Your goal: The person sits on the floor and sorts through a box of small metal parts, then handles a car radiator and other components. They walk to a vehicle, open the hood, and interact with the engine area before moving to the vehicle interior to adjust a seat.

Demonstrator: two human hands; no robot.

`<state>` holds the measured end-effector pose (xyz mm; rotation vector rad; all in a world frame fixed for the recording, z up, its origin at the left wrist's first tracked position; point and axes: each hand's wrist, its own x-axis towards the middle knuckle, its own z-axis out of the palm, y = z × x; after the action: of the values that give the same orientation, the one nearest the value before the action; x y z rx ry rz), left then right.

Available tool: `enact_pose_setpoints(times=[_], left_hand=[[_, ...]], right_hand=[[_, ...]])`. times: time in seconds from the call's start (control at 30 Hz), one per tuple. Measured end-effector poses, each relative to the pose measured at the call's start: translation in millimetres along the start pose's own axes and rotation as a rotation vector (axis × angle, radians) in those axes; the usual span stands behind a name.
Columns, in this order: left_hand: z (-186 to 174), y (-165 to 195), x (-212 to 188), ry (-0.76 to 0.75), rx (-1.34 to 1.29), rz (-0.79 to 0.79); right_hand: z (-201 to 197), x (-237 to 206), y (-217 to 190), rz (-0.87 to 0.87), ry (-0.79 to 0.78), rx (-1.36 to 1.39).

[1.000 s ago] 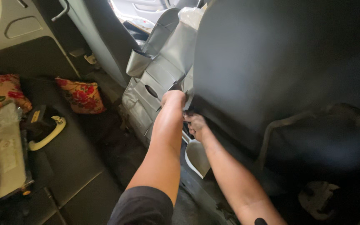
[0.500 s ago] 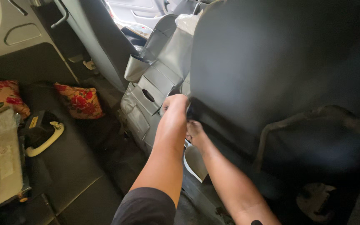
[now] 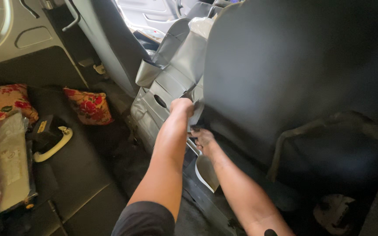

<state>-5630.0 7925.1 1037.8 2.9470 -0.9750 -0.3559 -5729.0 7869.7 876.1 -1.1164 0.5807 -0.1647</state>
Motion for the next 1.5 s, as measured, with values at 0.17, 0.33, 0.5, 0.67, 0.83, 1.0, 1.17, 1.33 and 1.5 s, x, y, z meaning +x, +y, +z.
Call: enact_pose_setpoints(times=[0.17,0.33,0.5,0.67,0.83,1.0,1.17,1.33,1.5], left_hand=[[1,-17,0,0.076,0.0,0.11],[-5,-31,8,0.059,0.024,0.203],[-3,-36,1,0.155,-0.009,0.287],[2,-34,-15,0.302,-0.045,0.253],[-7,-27,-11,0.071,-0.129,0.214],[-20,-39,-3,-0.044,-0.561,0.145],[-24,-36,0,0.064,0.268,0.355],[-11,16,3,0.003,0.088,-0.196],[-16,56,10,0.061,-0.649,-1.234]], right_hand=[[4,5,2,-0.018,-0.067,-0.016],[15,2,5,0.016,-0.035,-0.044],[22,-8,12,0.022,-0.032,-0.044],[20,-6,18,0.001,-0.012,-0.066],[20,-2,17,-0.022,-0.014,-0.082],[23,-7,17,-0.015,-0.019,-0.102],[21,-11,16,-0.01,-0.006,-0.077],[15,-12,20,-0.011,0.023,0.01],[7,-5,31,-0.041,-0.032,0.123]])
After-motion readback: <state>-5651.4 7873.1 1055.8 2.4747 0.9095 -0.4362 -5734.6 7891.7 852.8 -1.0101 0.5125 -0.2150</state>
